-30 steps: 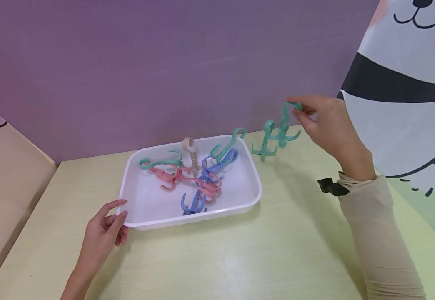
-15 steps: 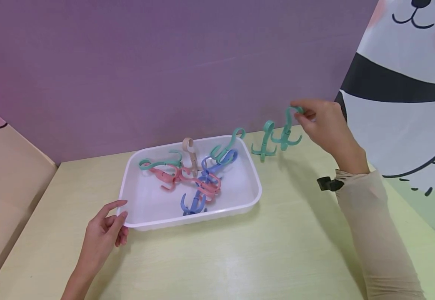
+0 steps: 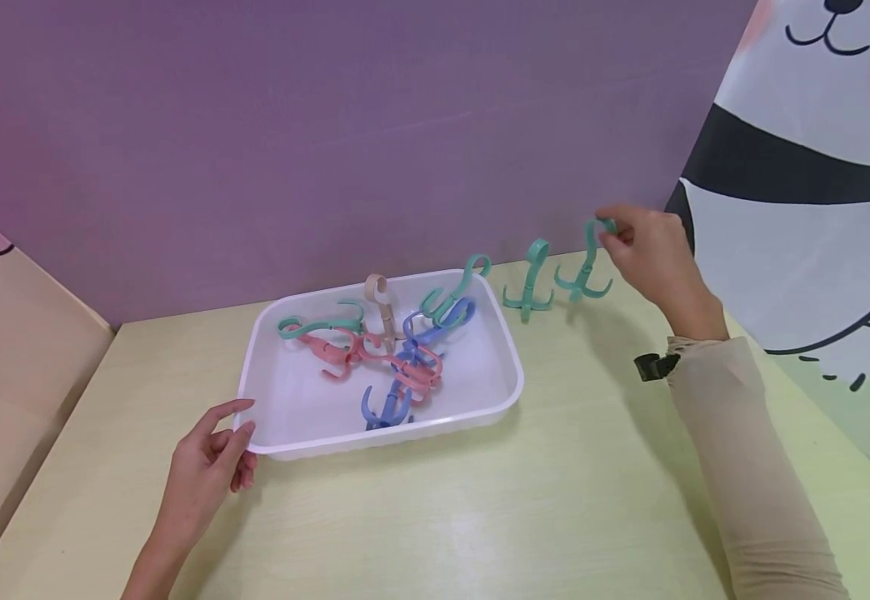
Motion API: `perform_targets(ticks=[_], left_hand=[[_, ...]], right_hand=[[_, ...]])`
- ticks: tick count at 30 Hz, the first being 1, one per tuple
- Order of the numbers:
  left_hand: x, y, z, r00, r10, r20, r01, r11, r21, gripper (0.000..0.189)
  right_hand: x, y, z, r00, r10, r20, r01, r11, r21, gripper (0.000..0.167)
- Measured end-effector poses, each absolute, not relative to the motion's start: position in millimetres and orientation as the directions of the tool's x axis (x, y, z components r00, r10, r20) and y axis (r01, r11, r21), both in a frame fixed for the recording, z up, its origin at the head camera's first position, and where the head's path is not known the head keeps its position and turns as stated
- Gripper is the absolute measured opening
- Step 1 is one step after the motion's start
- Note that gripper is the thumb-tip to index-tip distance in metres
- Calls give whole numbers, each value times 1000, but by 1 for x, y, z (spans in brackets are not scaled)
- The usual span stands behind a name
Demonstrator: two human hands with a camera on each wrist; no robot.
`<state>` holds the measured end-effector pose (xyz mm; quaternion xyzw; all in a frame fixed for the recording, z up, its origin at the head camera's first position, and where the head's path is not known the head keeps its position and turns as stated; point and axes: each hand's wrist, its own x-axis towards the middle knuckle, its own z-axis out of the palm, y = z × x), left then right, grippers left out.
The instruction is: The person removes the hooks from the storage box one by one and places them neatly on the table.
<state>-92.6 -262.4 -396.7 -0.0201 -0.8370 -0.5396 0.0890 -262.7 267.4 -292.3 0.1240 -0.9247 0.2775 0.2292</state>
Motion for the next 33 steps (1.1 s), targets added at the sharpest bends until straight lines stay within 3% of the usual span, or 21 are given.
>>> perform_targets(ticks=[9, 22, 33], left_hand=[[-91, -262, -395, -983, -63, 174, 133, 415, 900, 30], [-92, -261, -394, -984, -62, 165, 126, 410, 904, 32], [-92, -261, -395, -984, -62, 168, 128, 408, 904, 31]], right_hand=[[-273, 269, -307, -894, -75, 442, -310, 815, -490, 33], [-283, 265, -326, -858, -116, 500, -344, 854, -390, 29], [-275, 266, -317, -856, -111, 504, -331, 867, -371, 27]])
